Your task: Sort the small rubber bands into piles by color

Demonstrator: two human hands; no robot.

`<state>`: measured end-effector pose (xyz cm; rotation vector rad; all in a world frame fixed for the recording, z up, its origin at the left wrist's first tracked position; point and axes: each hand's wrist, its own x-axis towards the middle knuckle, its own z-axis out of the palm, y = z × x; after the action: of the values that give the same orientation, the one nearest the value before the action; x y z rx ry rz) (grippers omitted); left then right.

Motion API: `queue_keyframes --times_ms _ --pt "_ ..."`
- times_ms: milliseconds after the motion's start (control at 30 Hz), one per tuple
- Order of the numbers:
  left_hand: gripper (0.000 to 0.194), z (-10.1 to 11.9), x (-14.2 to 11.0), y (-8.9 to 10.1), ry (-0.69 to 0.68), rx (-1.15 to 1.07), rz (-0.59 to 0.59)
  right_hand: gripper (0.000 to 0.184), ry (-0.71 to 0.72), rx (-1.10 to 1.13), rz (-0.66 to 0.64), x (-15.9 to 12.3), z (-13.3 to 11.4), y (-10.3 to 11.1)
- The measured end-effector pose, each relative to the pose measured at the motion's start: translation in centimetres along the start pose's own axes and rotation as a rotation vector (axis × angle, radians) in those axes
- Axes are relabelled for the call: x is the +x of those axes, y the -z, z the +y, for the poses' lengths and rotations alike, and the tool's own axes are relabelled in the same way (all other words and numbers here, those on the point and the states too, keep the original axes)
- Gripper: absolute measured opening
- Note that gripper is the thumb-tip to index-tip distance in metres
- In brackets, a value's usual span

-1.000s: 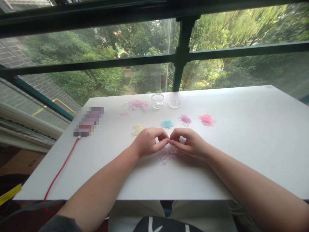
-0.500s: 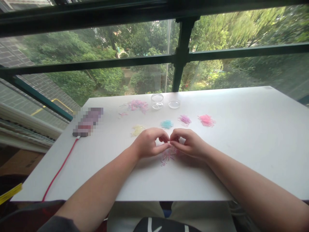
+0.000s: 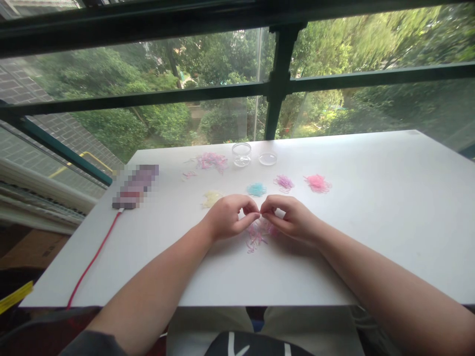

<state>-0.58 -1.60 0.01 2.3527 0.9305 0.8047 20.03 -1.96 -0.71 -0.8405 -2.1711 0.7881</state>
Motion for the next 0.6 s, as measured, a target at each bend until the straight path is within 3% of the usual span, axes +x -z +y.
queue_keyframes --times_ms 600 --pt "0.011 -0.10 0.10 -0.11 0.038 -0.036 0.079 0.007 -0.030 -0.011 0.043 0.01 0.01 0.25"
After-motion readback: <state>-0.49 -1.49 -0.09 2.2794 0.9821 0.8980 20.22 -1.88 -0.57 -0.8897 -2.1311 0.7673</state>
